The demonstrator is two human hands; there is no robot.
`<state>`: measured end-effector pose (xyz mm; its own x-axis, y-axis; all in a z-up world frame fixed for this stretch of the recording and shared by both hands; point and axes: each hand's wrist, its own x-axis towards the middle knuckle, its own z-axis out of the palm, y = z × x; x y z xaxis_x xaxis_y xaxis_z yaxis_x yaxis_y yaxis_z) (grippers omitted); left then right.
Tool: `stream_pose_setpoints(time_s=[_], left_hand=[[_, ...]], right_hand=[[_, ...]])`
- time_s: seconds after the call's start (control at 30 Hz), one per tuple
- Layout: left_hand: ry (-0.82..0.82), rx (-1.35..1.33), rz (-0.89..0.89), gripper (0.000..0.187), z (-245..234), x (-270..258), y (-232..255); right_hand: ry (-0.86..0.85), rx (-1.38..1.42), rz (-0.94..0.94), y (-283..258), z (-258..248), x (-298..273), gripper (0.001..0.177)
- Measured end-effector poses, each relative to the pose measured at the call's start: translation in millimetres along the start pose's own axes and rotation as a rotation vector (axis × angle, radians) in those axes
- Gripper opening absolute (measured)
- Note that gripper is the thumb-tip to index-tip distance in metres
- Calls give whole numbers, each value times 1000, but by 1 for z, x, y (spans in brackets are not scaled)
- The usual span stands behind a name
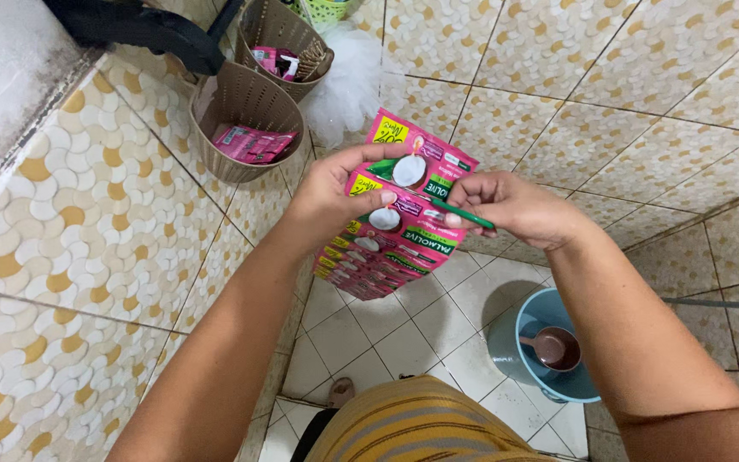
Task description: The person organizes pink soap packets into a hanging wall basket. They then use a green pen to write on the price tags of a stack of soap packets held in their hand.
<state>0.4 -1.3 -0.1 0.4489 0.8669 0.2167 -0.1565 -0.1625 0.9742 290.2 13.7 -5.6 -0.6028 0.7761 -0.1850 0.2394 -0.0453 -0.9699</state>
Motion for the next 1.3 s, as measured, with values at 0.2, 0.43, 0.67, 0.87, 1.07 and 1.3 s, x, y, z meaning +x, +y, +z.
stream_pose_setpoints(time_s=[0.2, 0.43, 0.67, 0.87, 1.07, 1.3], left_hand=[[-23, -41, 8, 54, -2, 0, 1], [-129, -214, -117, 59, -9, -2, 9], [-155, -166, -146, 60, -9, -1, 12], [-151, -153, -152, 59, -8, -5, 18], [-165, -115, -168, 60, -3, -6, 16], [-157, -63, -202, 63, -2, -6, 9]], right_hand=[[2, 10, 18, 1, 0, 1, 20], [-12, 10, 39, 0, -9, -5, 15], [-27, 76, -30, 6, 1, 3, 13], [-63, 95, -24, 3, 4, 2, 14], [-99, 48, -25, 2, 11, 4, 12], [-140, 88, -11, 3, 11, 5, 15]])
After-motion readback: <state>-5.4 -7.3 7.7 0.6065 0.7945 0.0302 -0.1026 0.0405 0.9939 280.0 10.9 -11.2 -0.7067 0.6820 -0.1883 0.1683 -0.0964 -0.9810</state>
